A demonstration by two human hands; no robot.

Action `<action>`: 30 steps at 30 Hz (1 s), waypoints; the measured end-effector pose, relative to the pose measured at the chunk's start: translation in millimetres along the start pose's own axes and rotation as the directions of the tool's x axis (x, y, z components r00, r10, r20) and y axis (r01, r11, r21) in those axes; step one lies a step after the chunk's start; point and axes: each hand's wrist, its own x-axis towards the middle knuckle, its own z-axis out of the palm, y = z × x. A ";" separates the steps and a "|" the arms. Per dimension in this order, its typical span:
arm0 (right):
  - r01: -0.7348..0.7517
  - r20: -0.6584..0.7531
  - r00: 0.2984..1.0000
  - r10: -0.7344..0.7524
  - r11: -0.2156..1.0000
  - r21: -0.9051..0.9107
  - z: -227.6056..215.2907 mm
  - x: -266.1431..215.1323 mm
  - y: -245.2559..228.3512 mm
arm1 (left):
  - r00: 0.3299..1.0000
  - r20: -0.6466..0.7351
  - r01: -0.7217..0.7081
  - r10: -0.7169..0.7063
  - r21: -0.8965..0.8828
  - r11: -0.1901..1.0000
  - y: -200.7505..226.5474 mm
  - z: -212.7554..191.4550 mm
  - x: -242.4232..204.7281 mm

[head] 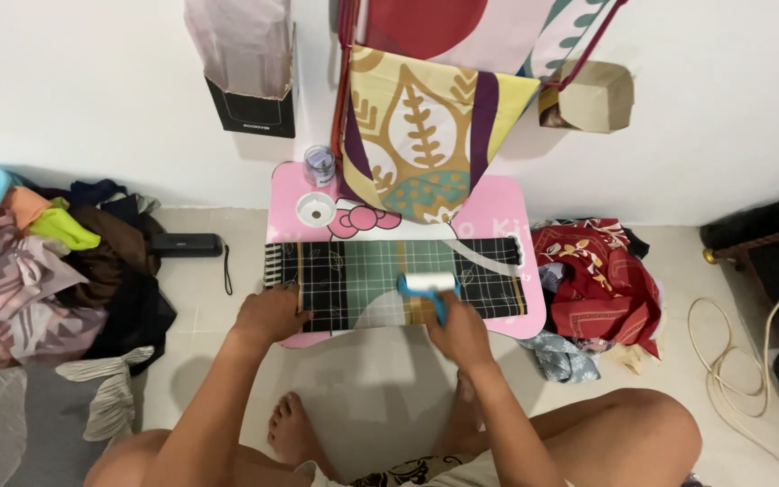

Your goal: The person is using a lint roller to remove debris from a small piece of checkered fabric placed on a low table.

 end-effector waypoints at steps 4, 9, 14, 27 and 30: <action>-0.003 0.014 1.000 0.002 0.999 0.035 -2.5 -42.9 2.2 | 1.000 -0.027 -0.007 0.007 0.007 1.000 -7.2 14.0 13.2; 0.172 -0.052 0.984 -0.168 0.982 0.075 33.7 -30.4 -12.6 | 0.999 -0.037 -0.016 0.016 0.012 1.000 -8.9 18.7 23.6; 0.170 -0.063 0.984 -0.169 0.985 0.011 47.3 55.7 -29.3 | 0.999 -0.044 -0.019 0.019 -0.004 1.000 -10.4 13.1 14.8; 0.104 0.116 0.989 -0.096 0.993 -0.064 41.9 -31.4 -35.1 | 0.996 -0.073 0.035 -0.041 -0.082 0.996 -30.2 10.1 12.5; 0.129 0.104 0.986 -0.133 0.991 0.044 33.4 -56.7 -52.7 | 0.989 -0.136 0.048 -0.051 -0.026 0.998 -40.4 23.9 29.3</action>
